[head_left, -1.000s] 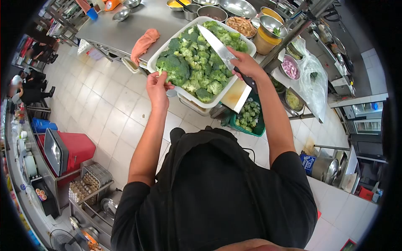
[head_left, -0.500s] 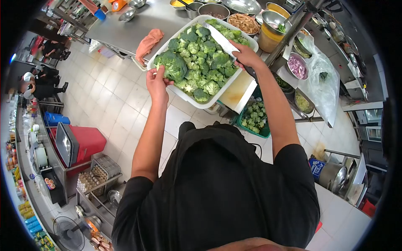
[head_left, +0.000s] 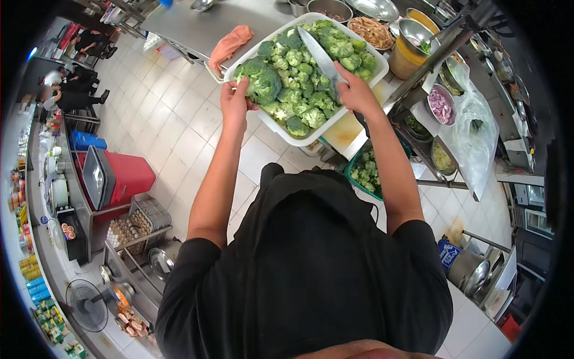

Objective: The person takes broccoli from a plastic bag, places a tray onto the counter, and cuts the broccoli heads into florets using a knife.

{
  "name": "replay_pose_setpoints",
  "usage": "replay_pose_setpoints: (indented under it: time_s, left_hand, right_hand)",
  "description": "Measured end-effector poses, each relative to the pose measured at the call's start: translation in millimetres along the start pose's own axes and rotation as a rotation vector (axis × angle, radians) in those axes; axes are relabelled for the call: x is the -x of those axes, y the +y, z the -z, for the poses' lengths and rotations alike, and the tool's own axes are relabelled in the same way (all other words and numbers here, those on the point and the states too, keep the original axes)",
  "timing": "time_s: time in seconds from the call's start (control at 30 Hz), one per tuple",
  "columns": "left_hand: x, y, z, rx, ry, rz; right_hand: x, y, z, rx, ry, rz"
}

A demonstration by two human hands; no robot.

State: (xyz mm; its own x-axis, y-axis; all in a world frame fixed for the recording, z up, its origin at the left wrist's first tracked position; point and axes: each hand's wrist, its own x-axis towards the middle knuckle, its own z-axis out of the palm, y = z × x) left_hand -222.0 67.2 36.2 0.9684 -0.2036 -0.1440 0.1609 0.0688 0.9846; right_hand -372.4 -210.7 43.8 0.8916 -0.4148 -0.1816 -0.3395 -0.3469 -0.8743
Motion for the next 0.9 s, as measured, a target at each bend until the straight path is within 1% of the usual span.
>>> replay_pose_setpoints:
  time_s: [0.07,0.17,0.23,0.27,0.37,0.43,0.5,0.6,0.7,0.73,0.87,0.9]
  left_hand:
    - [-4,0,0,-0.002,0.001,0.008]
    - [-2,2,2,0.016,-0.024,0.009]
    - [-2,-1,5,0.029,-0.027,0.026]
    - [-2,-3,6,0.044,-0.029,0.032]
    - [0,-5,6,0.08,-0.032,0.045]
    - [-2,-7,6,0.092,-0.043,0.042]
    - [2,-5,6,0.102,-0.052,0.024]
    - [8,-5,4,0.069,-0.058,-0.036]
    - [18,-8,-3,-0.008,-0.064,-0.13]
    - [20,-11,-6,-0.03,-0.068,-0.164]
    - [23,-18,-11,-0.208,-0.115,-0.3]
    - [21,-22,-12,-0.195,-0.1,-0.324]
  right_hand:
    - [-8,-12,1,0.052,0.012,0.01]
    - [6,-27,1,0.153,0.054,0.029]
    - [9,-12,-8,0.184,0.135,0.197]
    - [25,-5,-8,0.175,0.103,0.231]
    - [83,-17,-19,0.161,0.06,0.349]
    - [121,-33,-24,0.181,-0.005,0.269]
    - [153,-57,-23,0.225,-0.125,0.026]
    - [179,-60,-28,0.323,-0.098,0.091]
    - [193,-59,-26,0.381,-0.052,0.207]
    - [198,-65,-24,0.439,-0.081,0.173]
    - [206,-68,-28,0.559,-0.068,0.179]
    - [206,-70,-29,0.581,-0.06,0.17]
